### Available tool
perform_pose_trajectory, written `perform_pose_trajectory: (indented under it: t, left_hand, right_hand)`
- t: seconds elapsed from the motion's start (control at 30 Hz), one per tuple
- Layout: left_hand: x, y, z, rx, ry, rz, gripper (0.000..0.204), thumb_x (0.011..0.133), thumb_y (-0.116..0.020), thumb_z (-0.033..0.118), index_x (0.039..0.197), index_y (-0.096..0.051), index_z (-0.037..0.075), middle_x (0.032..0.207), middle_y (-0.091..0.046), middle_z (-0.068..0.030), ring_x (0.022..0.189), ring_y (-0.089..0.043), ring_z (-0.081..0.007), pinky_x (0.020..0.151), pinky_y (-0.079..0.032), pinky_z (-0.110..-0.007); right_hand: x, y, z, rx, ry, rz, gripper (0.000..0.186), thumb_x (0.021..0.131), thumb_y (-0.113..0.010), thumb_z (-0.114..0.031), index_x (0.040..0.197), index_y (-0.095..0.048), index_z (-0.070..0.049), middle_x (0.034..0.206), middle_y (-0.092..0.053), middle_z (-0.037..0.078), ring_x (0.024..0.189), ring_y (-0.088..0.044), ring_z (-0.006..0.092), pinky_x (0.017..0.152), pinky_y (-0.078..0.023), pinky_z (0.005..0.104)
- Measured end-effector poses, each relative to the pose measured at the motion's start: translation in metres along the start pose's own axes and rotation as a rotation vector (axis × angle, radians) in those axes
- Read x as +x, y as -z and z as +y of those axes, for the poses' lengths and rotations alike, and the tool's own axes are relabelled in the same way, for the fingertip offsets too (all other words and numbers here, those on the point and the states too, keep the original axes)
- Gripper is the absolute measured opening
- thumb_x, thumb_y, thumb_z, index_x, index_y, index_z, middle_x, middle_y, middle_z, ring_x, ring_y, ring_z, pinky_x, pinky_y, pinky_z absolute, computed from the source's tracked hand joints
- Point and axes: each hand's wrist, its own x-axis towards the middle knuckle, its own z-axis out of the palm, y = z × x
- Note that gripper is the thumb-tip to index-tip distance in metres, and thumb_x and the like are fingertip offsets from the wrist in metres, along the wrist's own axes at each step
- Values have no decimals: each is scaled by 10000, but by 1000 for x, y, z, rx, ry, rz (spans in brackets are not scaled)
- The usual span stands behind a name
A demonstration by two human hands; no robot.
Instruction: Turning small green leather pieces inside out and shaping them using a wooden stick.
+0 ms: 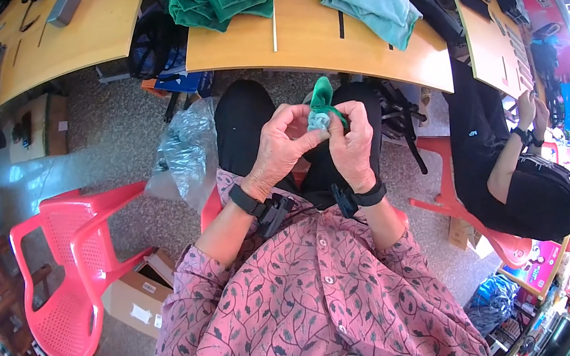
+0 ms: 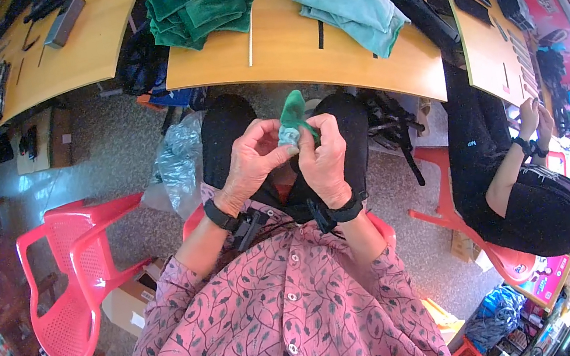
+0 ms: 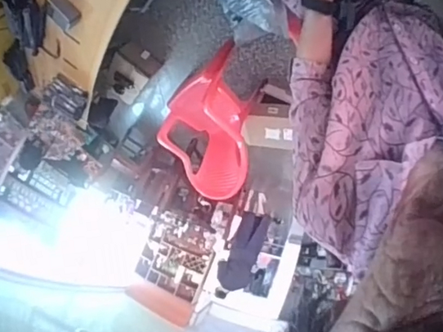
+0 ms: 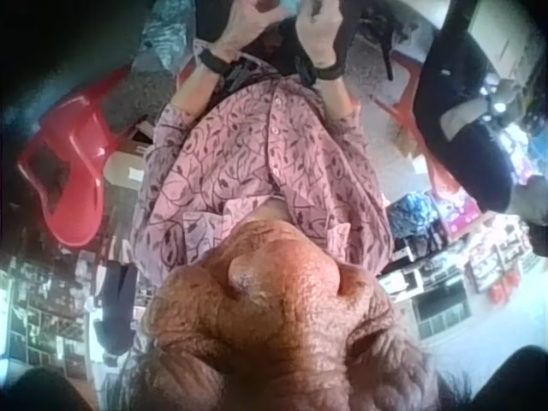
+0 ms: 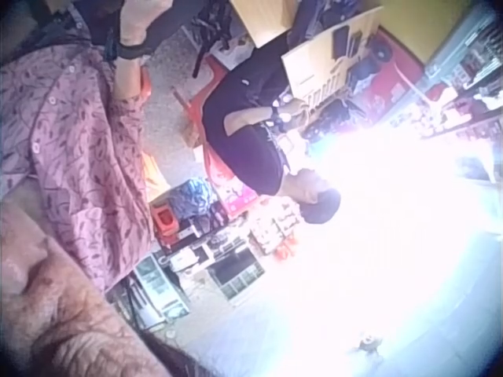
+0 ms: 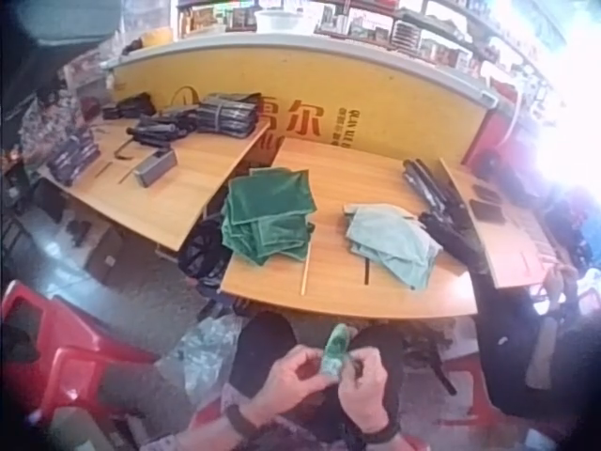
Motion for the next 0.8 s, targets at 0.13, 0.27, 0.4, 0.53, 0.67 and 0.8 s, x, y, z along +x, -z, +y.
perform_pose_trajectory:
  t: [0.13, 0.27, 0.4, 0.53, 0.67, 0.8]
  left_hand:
    - [2, 9, -8, -212, 117, -39, 242, 788, -791, 47, 957, -618, 45, 896, -622, 28, 841, -595, -45, 748, -496, -212]
    - [2, 13, -12, -221, 107, -113, 281, 773, -798, 32, 970, -599, 55, 928, -615, 23, 852, -581, -44, 753, -496, -212]
    - [2, 8, -12, 11, -78, 18, 301, 766, -791, 19, 1000, -601, 24, 971, -566, -4, 858, -580, -68, 747, -503, -219]
    - [4, 6, 6, -49, -133, 84, 320, 759, -782, 16, 1034, -619, 14, 989, -536, -26, 859, -588, -96, 742, -507, -233]
    - [8, 18, 9, 240, -125, -115, 341, 742, -780, 15, 1050, -633, 31, 951, -552, -34, 823, -598, -114, 727, -505, -245]
    - [8, 20, 5, 222, -36, -143, 297, 720, -789, 21, 965, -623, 37, 891, -550, -31, 767, -585, -119, 684, -489, -254]
  right_hand:
    - [2, -2, -11, -5, 130, -24, 112, 841, -614, 52, 902, -537, -3, 796, -568, 133, 696, -597, 281, 625, -475, 348]
    - [2, 0, -12, 12, 103, -35, 104, 841, -611, 52, 898, -543, -2, 803, -573, 133, 699, -600, 288, 630, -477, 349]
    - [2, -1, -8, -39, 148, 11, 102, 845, -622, 34, 903, -546, -4, 788, -576, 130, 686, -604, 286, 619, -479, 352]
    - [5, 3, -10, -65, 119, 10, 113, 843, -640, 14, 903, -546, -4, 782, -578, 131, 677, -605, 283, 609, -477, 355]
    - [5, 9, -10, -20, 80, -103, 128, 843, -660, -11, 910, -551, -3, 768, -595, 122, 668, -606, 247, 603, -479, 339]
    - [2, 9, -4, 151, -141, -194, 110, 873, -653, -49, 908, -560, -4, 749, -608, 83, 654, -585, 158, 589, -476, 297]
